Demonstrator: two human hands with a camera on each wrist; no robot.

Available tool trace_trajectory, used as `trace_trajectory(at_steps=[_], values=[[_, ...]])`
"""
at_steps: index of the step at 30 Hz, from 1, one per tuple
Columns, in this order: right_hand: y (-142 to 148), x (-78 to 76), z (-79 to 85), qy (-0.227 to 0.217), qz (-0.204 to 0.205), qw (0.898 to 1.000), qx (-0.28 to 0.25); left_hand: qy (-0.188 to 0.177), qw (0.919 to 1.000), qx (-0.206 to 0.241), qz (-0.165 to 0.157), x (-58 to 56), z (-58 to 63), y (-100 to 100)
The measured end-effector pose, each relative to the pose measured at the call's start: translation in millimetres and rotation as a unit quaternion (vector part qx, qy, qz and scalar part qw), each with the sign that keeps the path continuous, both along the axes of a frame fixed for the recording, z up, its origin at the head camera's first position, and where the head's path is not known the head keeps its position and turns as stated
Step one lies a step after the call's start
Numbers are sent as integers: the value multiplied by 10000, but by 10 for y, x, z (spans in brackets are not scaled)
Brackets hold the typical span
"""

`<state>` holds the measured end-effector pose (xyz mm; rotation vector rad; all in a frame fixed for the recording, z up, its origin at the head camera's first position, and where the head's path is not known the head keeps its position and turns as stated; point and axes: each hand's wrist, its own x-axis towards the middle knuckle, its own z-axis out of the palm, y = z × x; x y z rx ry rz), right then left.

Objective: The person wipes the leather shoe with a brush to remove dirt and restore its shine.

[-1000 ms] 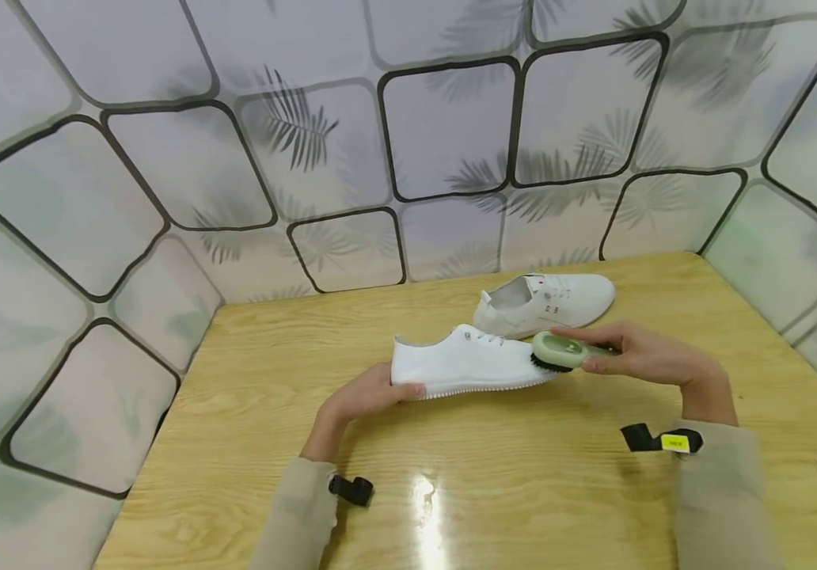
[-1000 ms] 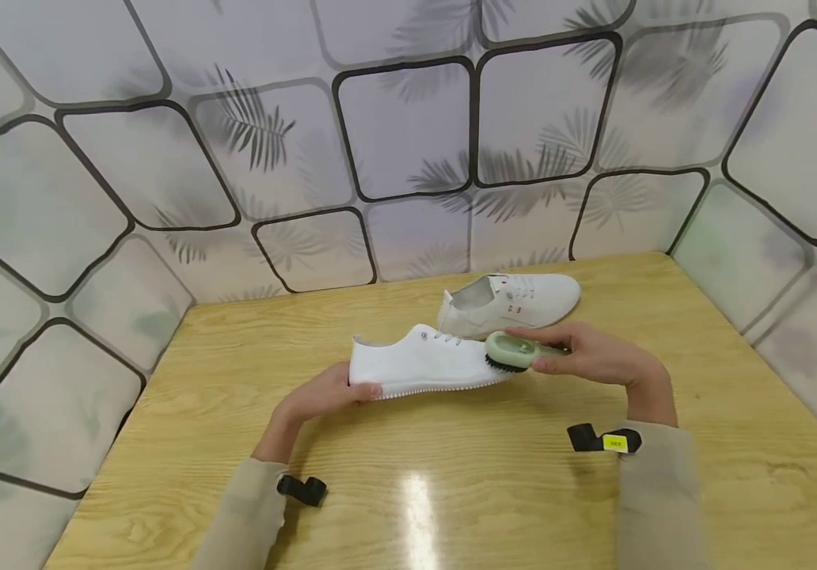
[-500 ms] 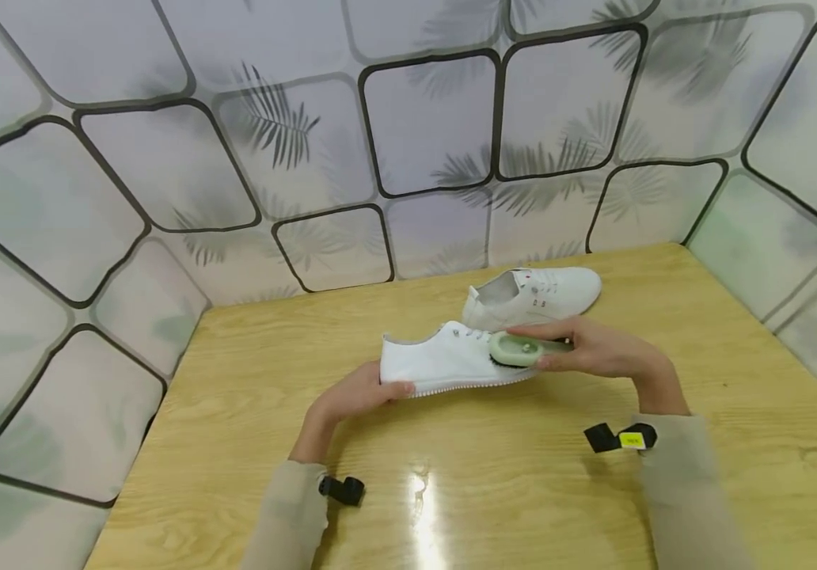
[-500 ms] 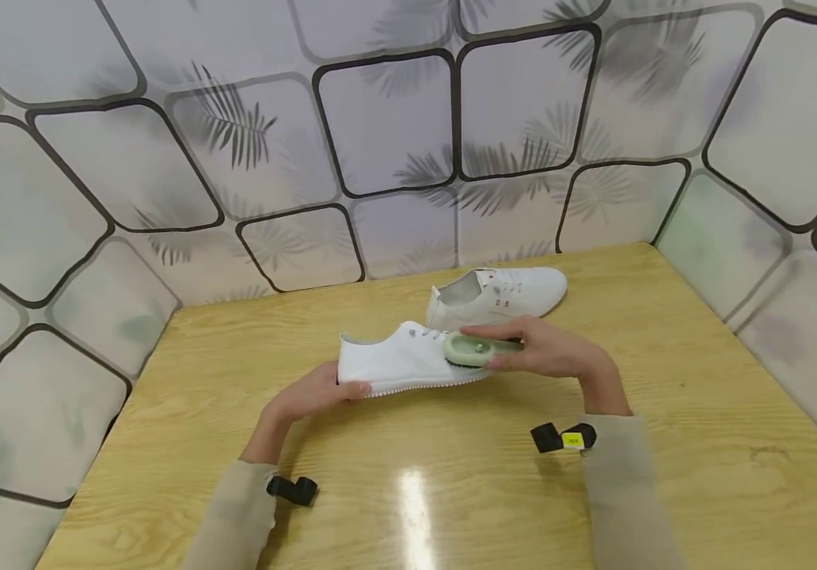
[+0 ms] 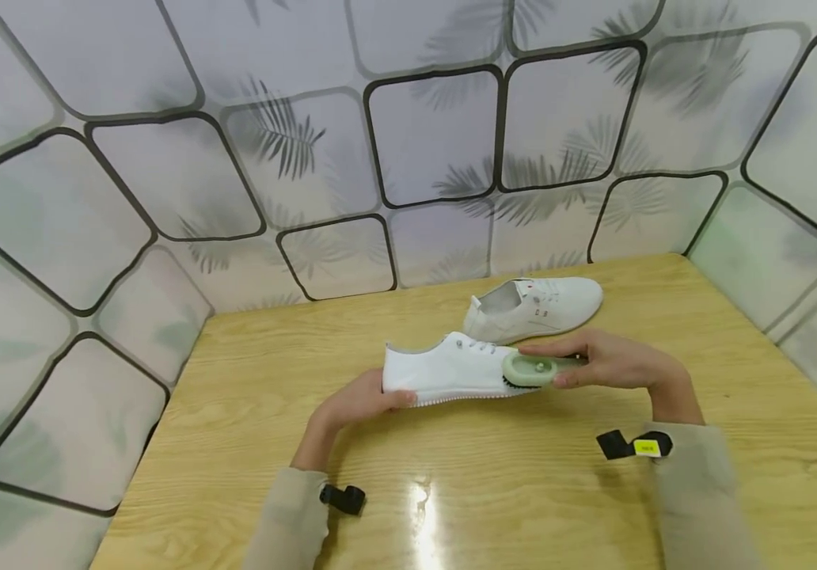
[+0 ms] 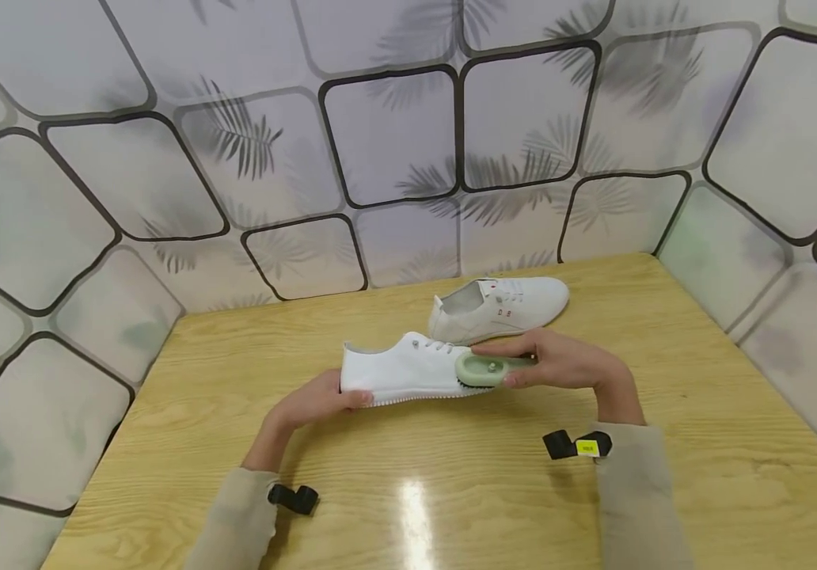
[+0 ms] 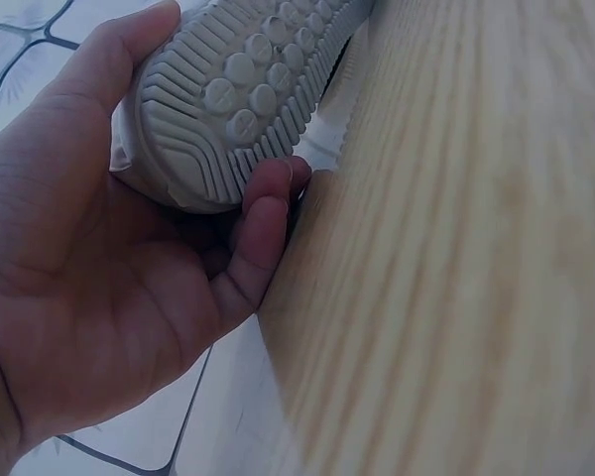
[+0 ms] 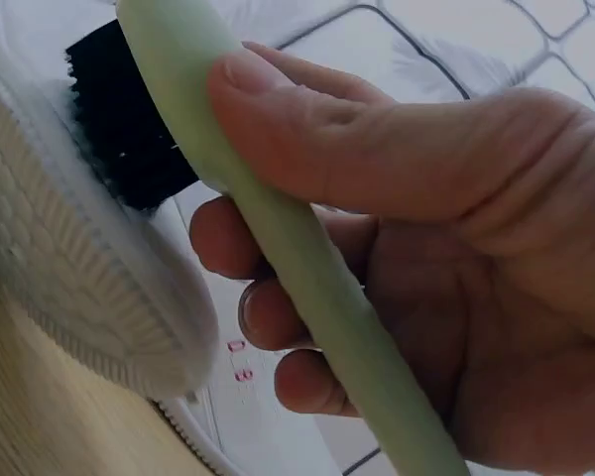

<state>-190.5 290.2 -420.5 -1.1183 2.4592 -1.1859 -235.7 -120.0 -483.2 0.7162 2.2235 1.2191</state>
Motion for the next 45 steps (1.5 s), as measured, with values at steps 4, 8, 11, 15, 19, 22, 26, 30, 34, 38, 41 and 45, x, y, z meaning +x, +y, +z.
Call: trace_trajectory(at_steps=[4,8,11,15,19,22,26,30,34,38,41,45], values=[[172,20,-22,-234,-373,9990,-88,17,10000,17,7,7,26,44],[318,19,-62,-529,-1080,9927,116,86,9999,36,60,3,57,67],[357,-16,-84,-758,-1331,9877,306,166,9998,47,85,1,66,62],[340,-45,-58,-788,-1266,9880,411,282,9995,6,115,5,76,46],[273,-37,-13,-564,-950,9934,301,333,9992,-24,199,10,72,28],[239,-34,-33,-726,-1067,9912,302,455,9986,-45,284,11,58,32],[221,-54,-125,-1224,-1322,9829,372,617,9976,-108,288,21,29,47],[139,-86,-145,-888,-946,9912,266,705,9968,-136,358,43,6,31],[46,-94,-109,-490,-644,9965,230,844,9951,-128,499,57,11,22],[46,-89,-117,-1043,-946,9893,381,1026,9932,-197,521,65,36,31],[45,-59,-100,-1299,-1184,9832,499,957,9940,-226,487,80,46,38],[-26,1,-20,-1021,-1041,9882,476,746,9957,-203,503,106,45,53]])
